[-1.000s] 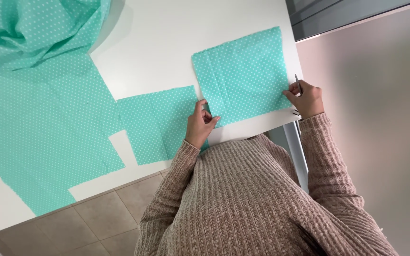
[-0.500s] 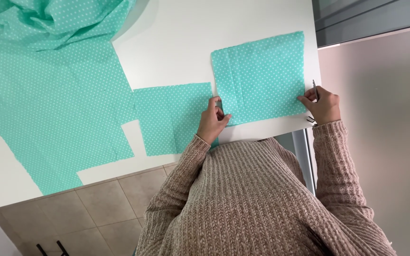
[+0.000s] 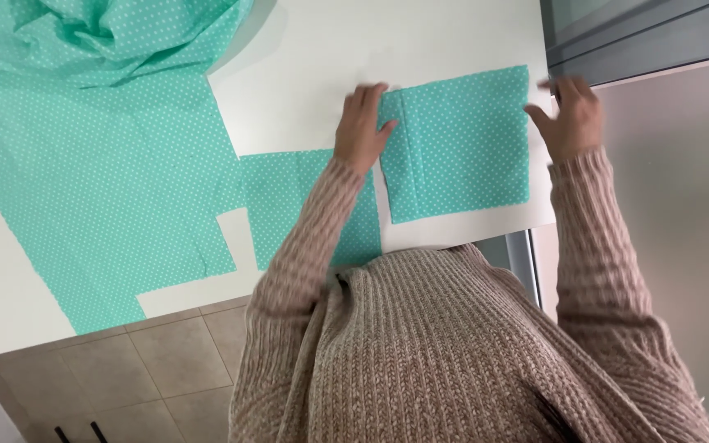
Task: Cutting and organizing pieces of teal polka-dot fabric on a white table.
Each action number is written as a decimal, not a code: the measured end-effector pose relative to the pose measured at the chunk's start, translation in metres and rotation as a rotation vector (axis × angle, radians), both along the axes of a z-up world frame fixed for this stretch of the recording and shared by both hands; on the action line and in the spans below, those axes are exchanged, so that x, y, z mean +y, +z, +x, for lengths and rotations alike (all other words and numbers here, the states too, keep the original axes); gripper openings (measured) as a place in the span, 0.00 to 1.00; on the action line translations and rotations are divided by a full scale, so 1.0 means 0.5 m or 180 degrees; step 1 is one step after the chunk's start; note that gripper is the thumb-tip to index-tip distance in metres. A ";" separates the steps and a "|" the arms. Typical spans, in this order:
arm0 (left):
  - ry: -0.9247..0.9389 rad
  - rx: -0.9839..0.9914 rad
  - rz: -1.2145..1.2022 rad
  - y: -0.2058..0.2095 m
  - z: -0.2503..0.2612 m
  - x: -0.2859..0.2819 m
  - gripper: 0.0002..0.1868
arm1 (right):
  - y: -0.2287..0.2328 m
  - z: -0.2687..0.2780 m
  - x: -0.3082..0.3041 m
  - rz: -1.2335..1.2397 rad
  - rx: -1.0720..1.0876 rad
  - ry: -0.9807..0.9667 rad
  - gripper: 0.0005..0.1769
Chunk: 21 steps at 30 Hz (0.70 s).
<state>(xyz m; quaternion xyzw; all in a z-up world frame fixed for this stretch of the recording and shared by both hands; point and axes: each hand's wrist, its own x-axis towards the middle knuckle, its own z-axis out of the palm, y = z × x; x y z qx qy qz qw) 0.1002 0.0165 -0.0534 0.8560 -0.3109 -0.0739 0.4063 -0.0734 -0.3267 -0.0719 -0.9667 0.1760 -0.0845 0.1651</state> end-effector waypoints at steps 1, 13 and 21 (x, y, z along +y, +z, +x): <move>-0.0100 -0.0095 0.0489 -0.016 0.021 -0.021 0.37 | 0.033 0.042 0.016 -0.0084 -0.0069 0.0287 0.26; -0.0694 0.0300 0.1477 -0.070 0.062 -0.080 0.19 | 0.003 0.167 -0.017 0.0105 0.1364 0.0864 0.19; -0.0268 0.1093 -0.1404 0.185 0.045 -0.040 0.28 | 0.240 0.146 0.023 0.0249 -0.0774 0.1084 0.15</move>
